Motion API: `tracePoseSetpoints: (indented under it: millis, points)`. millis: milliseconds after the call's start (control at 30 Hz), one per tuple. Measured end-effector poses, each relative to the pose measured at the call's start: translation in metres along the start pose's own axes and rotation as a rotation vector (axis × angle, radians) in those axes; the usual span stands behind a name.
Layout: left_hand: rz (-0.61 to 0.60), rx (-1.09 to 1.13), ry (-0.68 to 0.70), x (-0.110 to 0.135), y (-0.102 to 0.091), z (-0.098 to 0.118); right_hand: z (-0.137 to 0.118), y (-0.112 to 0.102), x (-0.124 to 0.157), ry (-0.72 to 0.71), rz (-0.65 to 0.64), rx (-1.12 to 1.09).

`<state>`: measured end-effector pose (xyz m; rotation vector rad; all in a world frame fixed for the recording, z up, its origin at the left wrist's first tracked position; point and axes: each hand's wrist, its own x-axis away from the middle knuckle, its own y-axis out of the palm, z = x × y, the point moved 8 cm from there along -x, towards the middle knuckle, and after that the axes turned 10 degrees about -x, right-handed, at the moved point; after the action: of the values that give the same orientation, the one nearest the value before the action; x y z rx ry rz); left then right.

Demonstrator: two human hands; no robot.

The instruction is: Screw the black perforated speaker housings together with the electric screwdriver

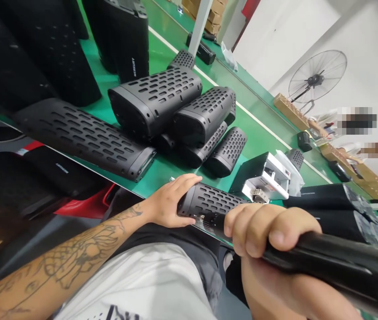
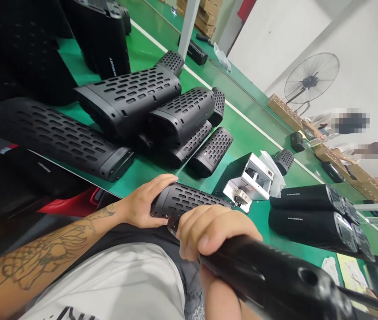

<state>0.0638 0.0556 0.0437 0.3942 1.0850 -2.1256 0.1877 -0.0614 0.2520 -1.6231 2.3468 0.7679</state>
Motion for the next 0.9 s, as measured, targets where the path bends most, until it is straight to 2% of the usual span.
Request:
tracePoseSetpoints:
  millis: [167,500,567,633,700,767,900]
  points:
    - [-0.031,0.009,-0.005,-0.002,0.002,0.001,0.018,0.006,-0.006,0.056,-0.167,-0.059]
    - [-0.027,-0.004,0.031,-0.004,-0.001,0.005,0.046,0.014,-0.008,0.141,-0.300,-0.158]
    - [-0.023,-0.004,0.040,-0.004,0.000,0.006,0.053,0.022,-0.010,0.087,-0.382,-0.170]
    - [-0.017,-0.007,0.041,-0.004,0.000,0.006,0.054,0.030,-0.011,-0.026,-0.444,-0.223]
    - [-0.017,-0.013,0.038,-0.003,0.000,0.006,0.056,0.028,-0.013,-0.103,-0.388,-0.276]
    - [-0.025,-0.021,0.028,-0.003,0.001,0.005,0.061,0.026,-0.014,-0.092,-0.331,-0.264]
    - [0.000,-0.047,0.021,-0.003,-0.001,0.006,0.065,0.035,-0.005,0.007,-0.453,-0.183]
